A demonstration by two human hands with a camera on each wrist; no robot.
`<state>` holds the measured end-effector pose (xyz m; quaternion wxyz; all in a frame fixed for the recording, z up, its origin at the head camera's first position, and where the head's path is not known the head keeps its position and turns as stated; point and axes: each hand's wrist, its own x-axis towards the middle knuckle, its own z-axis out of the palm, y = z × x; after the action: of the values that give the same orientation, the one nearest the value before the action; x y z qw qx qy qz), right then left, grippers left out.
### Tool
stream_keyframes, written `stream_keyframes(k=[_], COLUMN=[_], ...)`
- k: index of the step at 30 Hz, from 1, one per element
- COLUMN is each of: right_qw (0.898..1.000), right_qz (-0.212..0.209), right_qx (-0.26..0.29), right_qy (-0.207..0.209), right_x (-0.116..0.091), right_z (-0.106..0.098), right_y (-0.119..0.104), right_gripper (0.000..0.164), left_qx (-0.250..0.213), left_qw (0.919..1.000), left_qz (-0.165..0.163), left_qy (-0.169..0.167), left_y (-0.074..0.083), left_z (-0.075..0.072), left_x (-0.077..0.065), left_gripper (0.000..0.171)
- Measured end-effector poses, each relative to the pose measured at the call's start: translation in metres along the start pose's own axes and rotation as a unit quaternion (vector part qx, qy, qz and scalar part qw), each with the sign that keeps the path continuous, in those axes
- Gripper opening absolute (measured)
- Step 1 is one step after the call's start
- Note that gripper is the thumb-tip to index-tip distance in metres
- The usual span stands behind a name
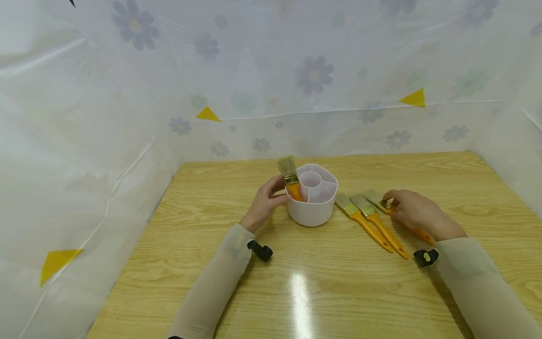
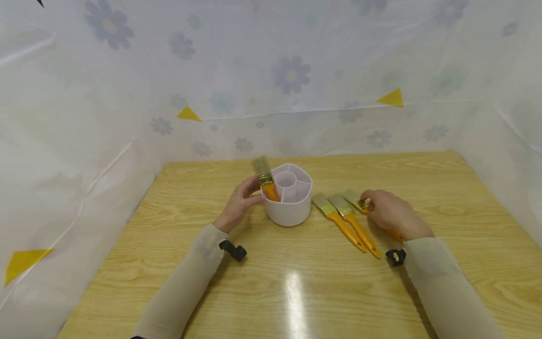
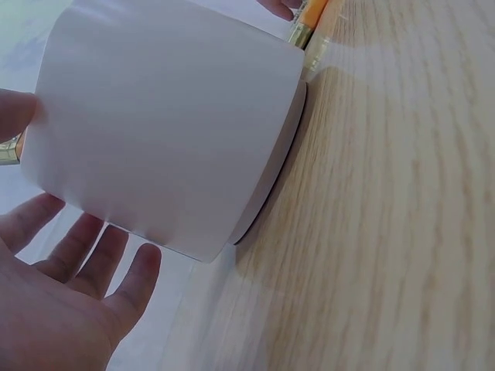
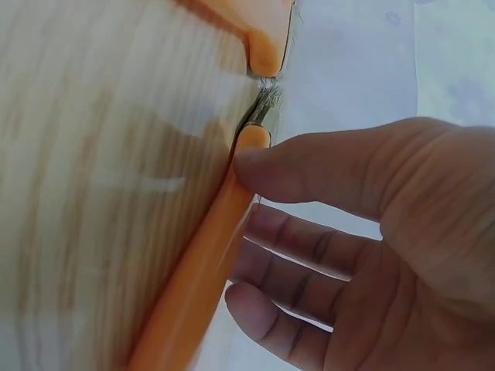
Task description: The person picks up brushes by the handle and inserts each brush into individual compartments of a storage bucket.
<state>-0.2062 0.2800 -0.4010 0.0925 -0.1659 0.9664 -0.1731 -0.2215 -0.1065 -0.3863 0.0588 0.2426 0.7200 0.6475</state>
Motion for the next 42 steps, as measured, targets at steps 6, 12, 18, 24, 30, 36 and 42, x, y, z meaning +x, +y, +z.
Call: stream_keyframes(k=[6, 12, 18, 24, 30, 36, 42], right_qw=[1.000, 1.000, 0.999, 0.999, 0.999, 0.999, 1.000], right_qz=[0.004, 0.022, 0.037, 0.036, 0.032, 0.029, 0.026], right_qx=[0.006, 0.020, 0.030, 0.029, 0.024, 0.019, 0.016], right_qy=[-0.001, -0.007, -0.009, -0.002, 0.005, 0.004, 0.007], right_x=[0.0002, -0.0003, 0.0003, 0.0030, 0.0041, 0.0063, 0.0072], right_z=[-0.0015, -0.0028, -0.0034, -0.0018, -0.0015, -0.0006, 0.0000], right_y=[0.0045, 0.0047, 0.0052, 0.0060, 0.0052, 0.0052, 0.0059], right_gripper=[0.042, 0.050, 0.062, 0.063, 0.056, 0.053, 0.049], left_qx=[-0.002, -0.016, -0.021, -0.026, -0.036, -0.038, -0.045], left_qw=[1.0000, 0.9997, 0.9997, 0.9995, 0.9992, 0.9992, 0.9989], left_qz=[0.003, 0.008, 0.010, 0.010, 0.013, 0.008, 0.007], left_qy=[0.006, 0.015, 0.011, 0.011, 0.012, 0.007, 0.008], left_y=[0.0003, -0.0048, -0.0054, -0.0024, -0.0038, -0.0040, -0.0037], left_z=[0.0005, 0.0008, 0.0008, 0.0015, 0.0015, 0.0012, 0.0017], left_x=[0.0005, 0.0010, 0.0006, 0.0001, 0.0004, 0.0004, 0.0002], left_gripper=[0.053, 0.051, 0.049, 0.052, 0.054, 0.056, 0.056])
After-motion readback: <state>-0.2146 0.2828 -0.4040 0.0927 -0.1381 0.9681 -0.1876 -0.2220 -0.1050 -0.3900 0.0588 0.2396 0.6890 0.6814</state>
